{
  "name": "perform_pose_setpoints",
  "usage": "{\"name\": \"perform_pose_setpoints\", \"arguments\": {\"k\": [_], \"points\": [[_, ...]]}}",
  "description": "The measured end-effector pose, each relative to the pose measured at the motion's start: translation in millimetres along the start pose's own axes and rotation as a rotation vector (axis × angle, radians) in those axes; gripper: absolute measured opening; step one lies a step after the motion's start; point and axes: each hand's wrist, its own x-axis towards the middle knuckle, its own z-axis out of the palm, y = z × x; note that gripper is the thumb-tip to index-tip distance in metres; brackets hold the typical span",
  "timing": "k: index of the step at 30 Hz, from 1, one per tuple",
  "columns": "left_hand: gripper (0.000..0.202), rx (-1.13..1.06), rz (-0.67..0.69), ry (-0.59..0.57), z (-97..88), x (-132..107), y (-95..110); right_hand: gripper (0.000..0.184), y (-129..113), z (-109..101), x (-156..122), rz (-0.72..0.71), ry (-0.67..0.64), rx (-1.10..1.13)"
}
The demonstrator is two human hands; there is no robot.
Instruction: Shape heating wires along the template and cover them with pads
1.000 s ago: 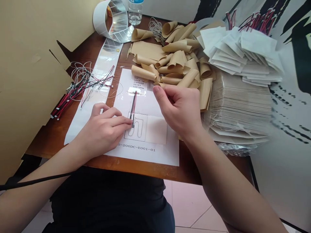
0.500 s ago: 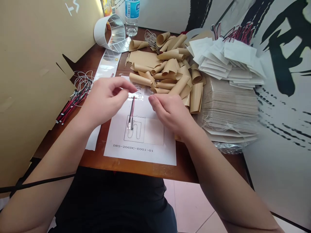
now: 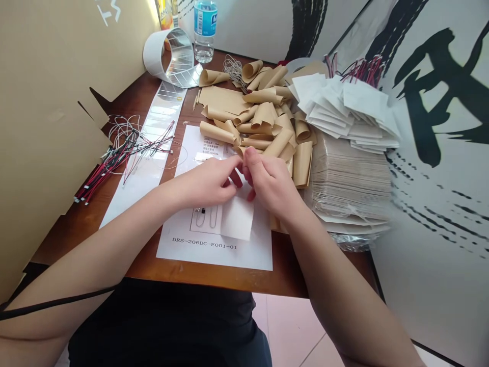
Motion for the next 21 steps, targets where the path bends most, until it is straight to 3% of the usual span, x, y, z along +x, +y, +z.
{"name": "perform_pose_setpoints", "arguments": {"k": [3, 8, 12, 16, 21], "points": [[0.037, -0.038, 0.003, -0.099, -5.3, -2, 1, 0.069, 6, 1, 4, 0.098, 0.081, 0.111], [0.027, -0.081, 0.094, -0.181, -18.5, -8, -2, 0.065, 10, 2, 5, 0.001, 0.246, 0.152], [0.025, -0.05, 0.089, -0.152, -30.9, -14, -5, 0.059, 8, 7, 0, -0.079, 0.16, 0.137], [0.031, -0.065, -0.007, -0.214, -45.3, -20, -10, 0.054, 5, 13, -5, -0.157, 0.062, 0.068], [0.02, -0.168, -0.048, -0.237, -55.7, -25, -20, 0.045, -1, 13, -6, -0.241, -0.026, -0.046]]}}
